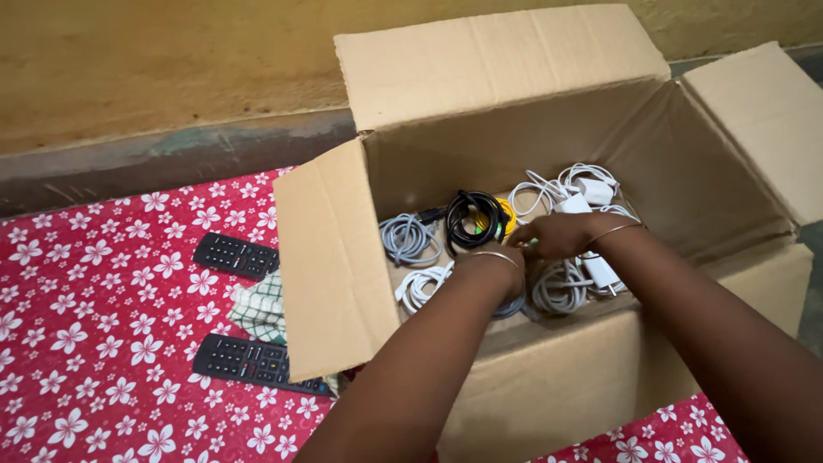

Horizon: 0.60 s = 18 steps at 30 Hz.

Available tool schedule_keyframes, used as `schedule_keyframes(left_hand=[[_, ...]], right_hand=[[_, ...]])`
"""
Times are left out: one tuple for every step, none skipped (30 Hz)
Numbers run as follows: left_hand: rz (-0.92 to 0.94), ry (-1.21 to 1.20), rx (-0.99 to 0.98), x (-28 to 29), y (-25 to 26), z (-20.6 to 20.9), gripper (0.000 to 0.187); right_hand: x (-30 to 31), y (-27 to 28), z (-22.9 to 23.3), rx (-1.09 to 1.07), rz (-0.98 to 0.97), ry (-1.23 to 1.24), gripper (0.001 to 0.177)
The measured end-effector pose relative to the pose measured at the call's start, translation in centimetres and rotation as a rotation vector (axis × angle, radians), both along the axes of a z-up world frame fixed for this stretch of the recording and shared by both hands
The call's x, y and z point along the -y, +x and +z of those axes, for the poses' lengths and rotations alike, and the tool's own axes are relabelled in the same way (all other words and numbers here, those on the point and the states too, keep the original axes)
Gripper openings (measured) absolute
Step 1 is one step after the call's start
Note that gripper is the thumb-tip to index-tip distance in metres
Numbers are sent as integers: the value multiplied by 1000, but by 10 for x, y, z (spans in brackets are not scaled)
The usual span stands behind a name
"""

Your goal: The person wipes a white cable and a television remote control with a cloth before placing them into a cardboard box containing other cables and adapters.

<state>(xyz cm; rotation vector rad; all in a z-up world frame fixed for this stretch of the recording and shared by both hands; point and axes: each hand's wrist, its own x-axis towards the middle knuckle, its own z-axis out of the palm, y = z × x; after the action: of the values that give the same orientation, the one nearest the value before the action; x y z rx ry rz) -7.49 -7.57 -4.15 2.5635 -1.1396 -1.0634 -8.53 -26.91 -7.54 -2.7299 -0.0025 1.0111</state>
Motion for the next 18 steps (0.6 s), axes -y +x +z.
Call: schedule_keyframes(left_hand=[[91, -53, 81, -1, 0, 6, 41], [180, -107, 161, -1, 1, 13, 39], [269, -162, 249, -3, 5, 22, 37], [336, -234, 298, -7, 8, 31, 33], [402, -307, 347, -11, 11, 39, 29], [468, -379, 395, -16, 13, 49, 26], [507, -411, 383, -22, 14, 59, 28], [546, -444, 371, -30, 17, 69, 29], [586, -476, 360, -41, 22, 80, 32], [602, -497, 404, -52, 27, 91, 30], [619, -515, 445, -64, 32, 101, 28], [636, -534, 486, -77, 37, 110, 27], [672, -574, 512, -90, 42, 118, 25], [708, -614, 537, -104, 47, 126, 24], [745, -655, 563, -117, 51, 133, 22], [762, -680, 559, -129, 55, 139, 22], [782, -704, 556, -142, 59, 144, 22], [801, -728, 553, -155, 63, 147, 22]], right_hand=[[-3, 2, 5, 84, -18, 14, 43], [-6, 5, 11, 168, -37, 27, 41], [-10, 10, 18, 258, -56, 41, 39], [-15, 13, 24, 364, -115, 7, 36], [-21, 14, 31, 469, -175, -27, 34], [-28, 17, 37, 574, -235, -61, 32], [-35, 20, 42, 583, -390, 125, 31], [-43, 23, 48, 586, -542, 315, 30], [-52, 28, 54, 581, -689, 508, 30], [-62, 33, 61, 605, -733, 637, 29], [-74, 37, 67, 622, -775, 768, 28], [-87, 39, 74, 637, -815, 900, 27], [-102, 41, 83, 684, -795, 860, 25], [-119, 43, 93, 731, -775, 819, 24], [-136, 46, 105, 778, -753, 779, 23], [-154, 47, 116, 846, -712, 711, 22], [-173, 45, 125, 911, -669, 644, 22], [-193, 46, 135, 975, -626, 576, 21]])
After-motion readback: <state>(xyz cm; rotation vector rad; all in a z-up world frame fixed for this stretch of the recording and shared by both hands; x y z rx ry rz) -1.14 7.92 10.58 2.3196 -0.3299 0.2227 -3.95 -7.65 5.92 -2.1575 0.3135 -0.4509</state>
